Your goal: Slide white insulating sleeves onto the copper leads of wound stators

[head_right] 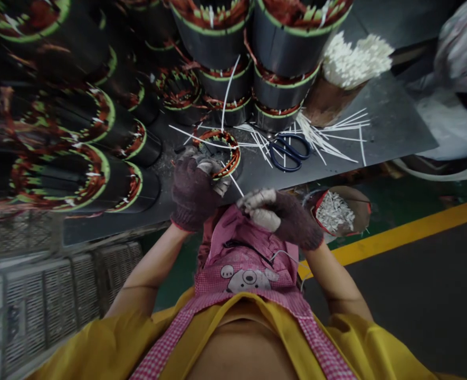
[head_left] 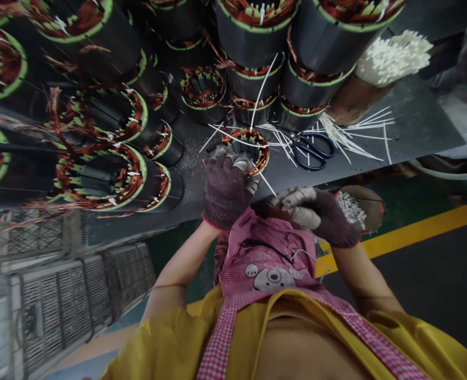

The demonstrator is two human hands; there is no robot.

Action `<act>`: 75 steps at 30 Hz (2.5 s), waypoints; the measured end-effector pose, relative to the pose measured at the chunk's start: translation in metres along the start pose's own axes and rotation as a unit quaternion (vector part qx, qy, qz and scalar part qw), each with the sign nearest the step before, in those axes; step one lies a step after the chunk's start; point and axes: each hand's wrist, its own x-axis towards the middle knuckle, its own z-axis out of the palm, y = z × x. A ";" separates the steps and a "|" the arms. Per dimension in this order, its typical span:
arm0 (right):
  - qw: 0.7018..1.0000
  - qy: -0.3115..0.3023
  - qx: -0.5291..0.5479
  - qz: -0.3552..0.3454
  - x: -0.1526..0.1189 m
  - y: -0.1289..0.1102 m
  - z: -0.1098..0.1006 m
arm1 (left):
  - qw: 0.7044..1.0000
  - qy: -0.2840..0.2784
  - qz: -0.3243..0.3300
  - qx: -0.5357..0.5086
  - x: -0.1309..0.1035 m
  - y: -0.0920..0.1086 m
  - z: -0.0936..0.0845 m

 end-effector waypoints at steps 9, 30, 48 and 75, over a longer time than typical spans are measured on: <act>0.986 0.104 -0.128 -0.006 0.045 0.022 0.020 | 0.987 0.103 -0.070 -0.106 -0.008 0.006 0.015; 0.963 0.123 -0.240 -0.023 0.060 0.014 0.016 | 0.977 0.123 -0.015 -0.174 0.001 0.010 0.014; 0.900 0.234 -0.328 -0.168 0.065 -0.025 0.004 | 0.987 0.065 -0.057 -0.132 0.008 0.017 0.011; 0.894 0.014 -0.430 -0.124 0.138 0.007 -0.016 | 0.972 0.178 -0.122 -0.095 0.013 0.024 0.036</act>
